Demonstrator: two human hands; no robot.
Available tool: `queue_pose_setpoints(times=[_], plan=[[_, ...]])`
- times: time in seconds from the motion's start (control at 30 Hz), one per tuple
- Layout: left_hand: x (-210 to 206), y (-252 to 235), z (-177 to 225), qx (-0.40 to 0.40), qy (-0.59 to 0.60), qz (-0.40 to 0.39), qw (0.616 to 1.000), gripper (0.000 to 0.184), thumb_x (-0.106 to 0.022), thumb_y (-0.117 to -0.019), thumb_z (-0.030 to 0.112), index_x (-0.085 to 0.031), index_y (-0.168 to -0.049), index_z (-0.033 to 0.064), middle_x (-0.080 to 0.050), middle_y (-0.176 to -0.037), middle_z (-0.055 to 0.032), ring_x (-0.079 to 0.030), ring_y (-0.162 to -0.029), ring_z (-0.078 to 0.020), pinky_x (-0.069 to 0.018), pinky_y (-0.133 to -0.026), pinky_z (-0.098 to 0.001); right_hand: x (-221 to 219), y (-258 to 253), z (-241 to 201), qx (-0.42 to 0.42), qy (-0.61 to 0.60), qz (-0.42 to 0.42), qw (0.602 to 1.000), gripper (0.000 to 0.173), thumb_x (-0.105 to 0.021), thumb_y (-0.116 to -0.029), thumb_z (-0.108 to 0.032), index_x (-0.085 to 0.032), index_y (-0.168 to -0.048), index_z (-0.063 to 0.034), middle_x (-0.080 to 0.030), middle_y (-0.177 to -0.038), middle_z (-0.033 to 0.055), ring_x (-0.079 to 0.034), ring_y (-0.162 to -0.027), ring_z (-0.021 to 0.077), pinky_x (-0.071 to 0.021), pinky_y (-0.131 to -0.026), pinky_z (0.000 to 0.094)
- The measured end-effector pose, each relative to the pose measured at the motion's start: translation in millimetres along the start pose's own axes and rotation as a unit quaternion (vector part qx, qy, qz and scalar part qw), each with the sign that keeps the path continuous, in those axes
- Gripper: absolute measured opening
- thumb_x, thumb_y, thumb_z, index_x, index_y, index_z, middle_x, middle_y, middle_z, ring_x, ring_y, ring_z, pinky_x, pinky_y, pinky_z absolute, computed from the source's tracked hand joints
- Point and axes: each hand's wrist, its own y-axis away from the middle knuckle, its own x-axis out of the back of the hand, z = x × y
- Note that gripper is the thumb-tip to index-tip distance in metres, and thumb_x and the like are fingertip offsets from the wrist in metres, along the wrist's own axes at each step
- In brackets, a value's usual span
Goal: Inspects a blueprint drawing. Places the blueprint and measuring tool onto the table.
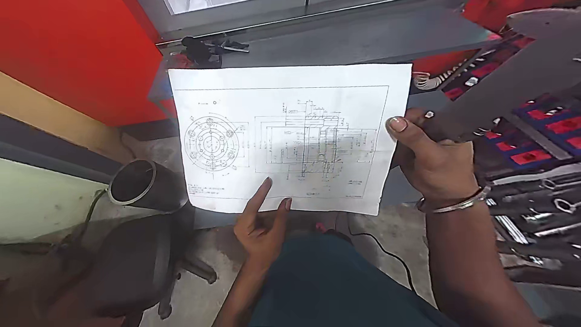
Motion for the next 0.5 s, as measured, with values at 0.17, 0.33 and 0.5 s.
queue_pose_setpoints(times=[0.17,0.33,0.5], plan=[[3.3,-0.1,-2.6,-0.006,-0.021,-0.012,1.000,0.048,-0.075,-0.0899,0.002,-0.065,-0.137,0.0080,-0.069,-0.133,0.0005,-0.071,-0.111,-0.0112,-0.0614,-0.093,-0.0283,-4.3,-6.0,1.2,0.011,-0.008,-0.010,1.000,0.010,-0.073,-0.0954,-0.028,-0.066,-0.089,-0.0261,-0.063,-0.073,-0.0132,-0.059,-0.060,-0.0018,-0.0536,-0.057,0.0150],[6.5,-0.6,-2.0,-0.017,-0.037,-0.018,0.999,0.049,-0.075,-0.0910,0.003,-0.064,-0.138,0.0100,-0.069,-0.134,0.0030,-0.070,-0.113,-0.0093,-0.0602,-0.095,-0.0269,-7.8,-4.3,1.4,0.021,-0.021,-0.013,0.999,0.010,-0.073,-0.0959,-0.026,-0.066,-0.089,-0.0270,-0.065,-0.074,-0.0143,-0.061,-0.061,-0.0028,-0.0548,-0.058,0.0148],[7.3,1.5,-3.5,-0.013,-0.033,-0.024,0.999,0.049,-0.075,-0.0907,0.003,-0.064,-0.138,0.0103,-0.068,-0.136,0.0027,-0.070,-0.112,-0.0093,-0.0608,-0.093,-0.0264,-5.0,-0.4,-3.9,0.013,-0.032,-0.015,0.999,0.007,-0.074,-0.0947,-0.029,-0.068,-0.092,-0.0275,-0.068,-0.078,-0.0138,-0.064,-0.064,-0.0020,-0.0568,-0.061,0.0160]])
